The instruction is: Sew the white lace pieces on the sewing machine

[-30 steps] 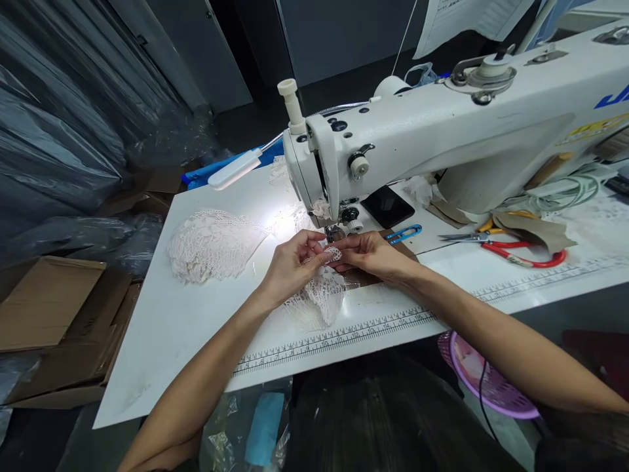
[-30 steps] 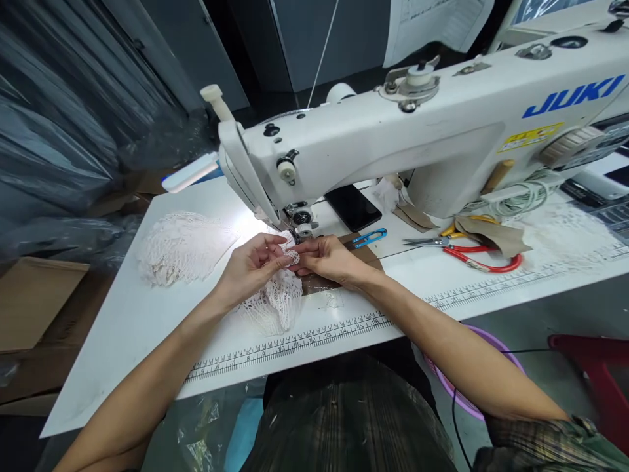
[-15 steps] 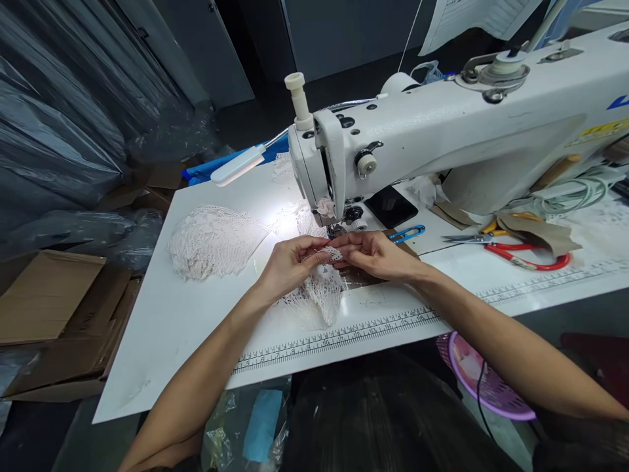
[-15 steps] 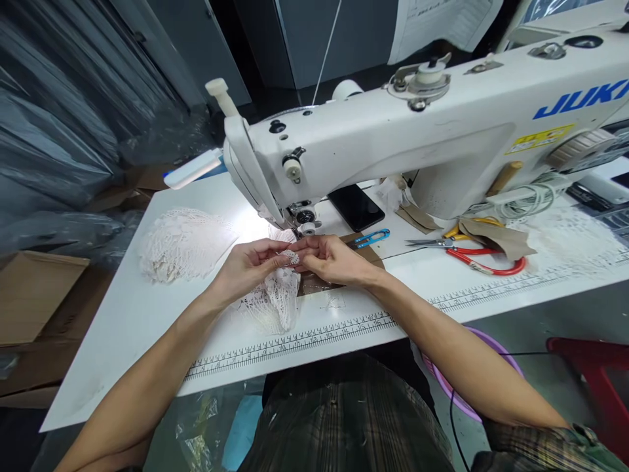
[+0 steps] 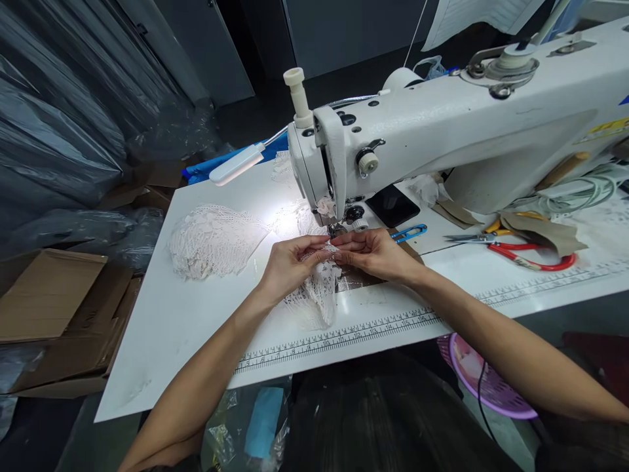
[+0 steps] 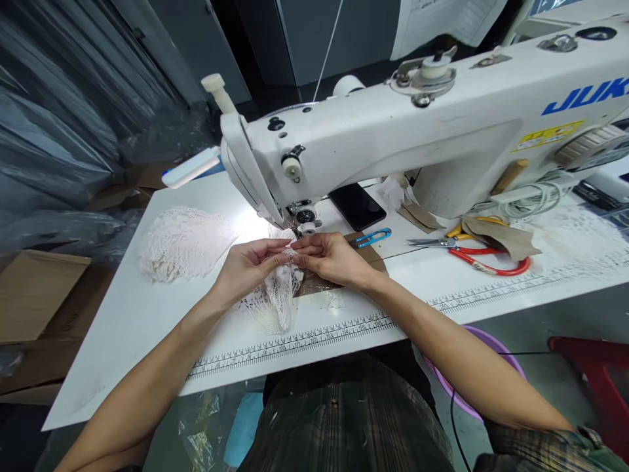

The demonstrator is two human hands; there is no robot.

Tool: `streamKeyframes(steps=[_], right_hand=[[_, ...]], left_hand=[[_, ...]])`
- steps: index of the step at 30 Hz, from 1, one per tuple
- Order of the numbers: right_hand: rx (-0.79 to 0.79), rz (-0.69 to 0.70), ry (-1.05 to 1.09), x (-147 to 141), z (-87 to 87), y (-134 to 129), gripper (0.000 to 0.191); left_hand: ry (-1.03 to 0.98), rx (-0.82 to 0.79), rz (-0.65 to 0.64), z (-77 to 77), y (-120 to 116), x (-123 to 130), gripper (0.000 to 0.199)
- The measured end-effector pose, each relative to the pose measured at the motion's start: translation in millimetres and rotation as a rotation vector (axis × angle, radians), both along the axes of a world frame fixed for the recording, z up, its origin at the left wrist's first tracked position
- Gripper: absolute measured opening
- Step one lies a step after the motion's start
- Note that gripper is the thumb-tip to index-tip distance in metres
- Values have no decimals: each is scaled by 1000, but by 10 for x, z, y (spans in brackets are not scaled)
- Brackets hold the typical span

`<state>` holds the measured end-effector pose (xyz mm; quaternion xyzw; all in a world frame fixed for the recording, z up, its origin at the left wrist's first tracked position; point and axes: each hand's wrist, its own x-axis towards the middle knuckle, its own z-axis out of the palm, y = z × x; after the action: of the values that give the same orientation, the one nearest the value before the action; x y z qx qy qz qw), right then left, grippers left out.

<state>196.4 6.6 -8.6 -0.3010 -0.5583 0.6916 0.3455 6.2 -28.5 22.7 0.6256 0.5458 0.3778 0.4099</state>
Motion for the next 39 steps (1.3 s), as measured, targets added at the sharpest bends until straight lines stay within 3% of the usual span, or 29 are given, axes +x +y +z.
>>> streamKeyframes(steps=[5, 9, 21, 28, 35, 39], right_hand=[[59, -94, -28, -26, 73, -41, 30], [131, -137, -64, -27, 71, -56, 32], [204, -76, -39, -32, -23, -39, 30], [374, 54, -197, 13, 21, -59, 62], [308, 40, -194, 10, 54, -73, 58], [121, -17, -125, -47, -33, -55, 42]], left_hand=[[-36, 6, 66, 17, -20, 25, 44], [-50, 15, 79, 7, -10, 32, 39], [-68, -23, 23, 20, -27, 35, 45], [-43, -35, 49, 16, -5, 19, 45], [-25, -39, 39, -40, -3, 2, 46], [-7, 13, -11, -77, -12, -6, 58]])
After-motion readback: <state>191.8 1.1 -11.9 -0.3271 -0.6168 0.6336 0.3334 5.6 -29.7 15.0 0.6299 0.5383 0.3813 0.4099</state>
